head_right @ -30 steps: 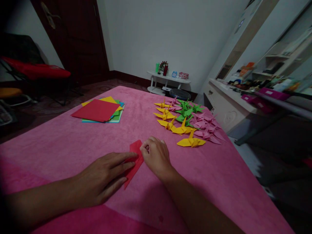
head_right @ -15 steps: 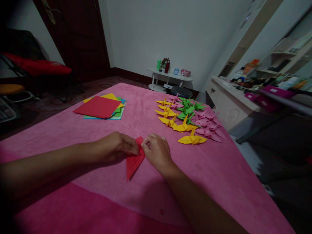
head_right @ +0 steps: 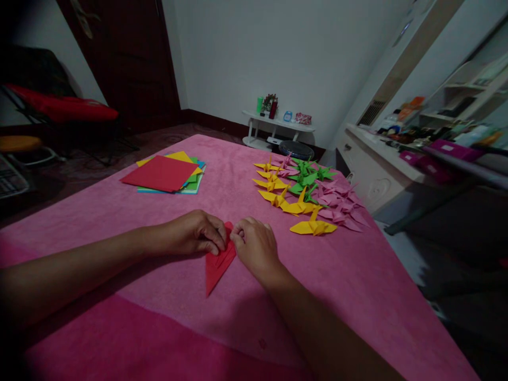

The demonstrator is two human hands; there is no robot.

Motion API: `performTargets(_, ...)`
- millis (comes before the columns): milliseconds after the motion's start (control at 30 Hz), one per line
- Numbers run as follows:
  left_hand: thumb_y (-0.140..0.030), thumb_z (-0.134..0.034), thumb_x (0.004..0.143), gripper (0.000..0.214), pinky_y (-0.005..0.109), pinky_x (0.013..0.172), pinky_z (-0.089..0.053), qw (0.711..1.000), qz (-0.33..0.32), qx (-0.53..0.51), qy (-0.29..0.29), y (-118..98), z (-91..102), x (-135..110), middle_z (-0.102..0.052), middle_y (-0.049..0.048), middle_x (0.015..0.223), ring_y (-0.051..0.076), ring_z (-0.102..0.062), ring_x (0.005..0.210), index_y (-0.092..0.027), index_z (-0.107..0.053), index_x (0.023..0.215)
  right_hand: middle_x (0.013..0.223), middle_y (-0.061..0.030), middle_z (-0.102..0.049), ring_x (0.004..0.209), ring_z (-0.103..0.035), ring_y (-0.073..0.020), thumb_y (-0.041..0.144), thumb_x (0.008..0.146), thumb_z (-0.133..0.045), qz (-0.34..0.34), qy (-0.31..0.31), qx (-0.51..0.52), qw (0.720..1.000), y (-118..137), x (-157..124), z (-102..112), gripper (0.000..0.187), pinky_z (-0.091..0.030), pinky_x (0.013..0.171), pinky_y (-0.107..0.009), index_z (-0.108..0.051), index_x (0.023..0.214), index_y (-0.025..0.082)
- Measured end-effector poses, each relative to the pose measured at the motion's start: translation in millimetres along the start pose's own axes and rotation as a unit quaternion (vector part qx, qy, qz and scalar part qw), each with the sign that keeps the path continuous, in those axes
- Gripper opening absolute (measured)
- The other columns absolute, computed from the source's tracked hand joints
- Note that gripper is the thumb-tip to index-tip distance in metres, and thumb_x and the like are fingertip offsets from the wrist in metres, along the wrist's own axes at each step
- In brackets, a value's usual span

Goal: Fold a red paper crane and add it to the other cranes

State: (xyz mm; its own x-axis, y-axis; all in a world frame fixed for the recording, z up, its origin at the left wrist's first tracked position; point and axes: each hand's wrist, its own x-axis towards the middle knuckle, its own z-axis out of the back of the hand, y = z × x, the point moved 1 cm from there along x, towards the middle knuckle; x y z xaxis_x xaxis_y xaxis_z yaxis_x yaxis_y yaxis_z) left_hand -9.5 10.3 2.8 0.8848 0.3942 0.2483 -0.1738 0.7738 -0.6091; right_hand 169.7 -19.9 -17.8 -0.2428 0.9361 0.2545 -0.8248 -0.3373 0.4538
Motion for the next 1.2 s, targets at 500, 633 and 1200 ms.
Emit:
performTargets(500, -0.019, -0.058, 0.081, 0.015, 0.019, 0.067, -0.045, 0.998, -0.009, 0.009, -0.063, 8.9, -19.5, -3.5, -0.063, 0.0048, 0.080, 0.010, -0.058, 0.072, -0.017, -0.072, 0.086, 0.079, -0.0015, -0.060, 0.073, -0.055, -0.0136, 0.016, 0.074, -0.061, -0.024, -0.044, -0.018, 0.999, -5.7, 7.5, 5.2, 0.004, -0.037, 0.063, -0.024, -0.057, 0.074, 0.018)
performTargets(633, -0.018, -0.057, 0.082, 0.014, 0.020, 0.067, -0.045, 0.997, -0.029, -0.007, -0.076, 10.2, -21.8, -4.1, -0.062, 0.0048, 0.080, 0.010, -0.058, 0.073, -0.017, -0.071, 0.084, 0.095, -0.0060, -0.064, 0.092, -0.055, -0.0184, 0.014, 0.082, -0.053, 0.091, -0.047, -0.022, 0.994, 14.5, -31.1, 11.3, 0.014, -0.041, 0.083, -0.032, -0.061, 0.093, 0.017)
performTargets(1200, -0.019, -0.059, 0.080, 0.013, 0.020, 0.065, -0.046, 0.996, -0.016, -0.016, -0.089, 11.2, -21.9, -5.0, -0.063, 0.0060, 0.076, 0.010, -0.058, 0.068, -0.014, -0.070, 0.076, 0.121, -0.0207, -0.057, 0.119, -0.049, -0.0309, 0.041, 0.086, -0.050, 0.191, 0.015, -0.231, 0.954, 37.3, -64.6, -0.9, 0.048, -0.028, 0.106, -0.051, -0.060, 0.115, 0.004)
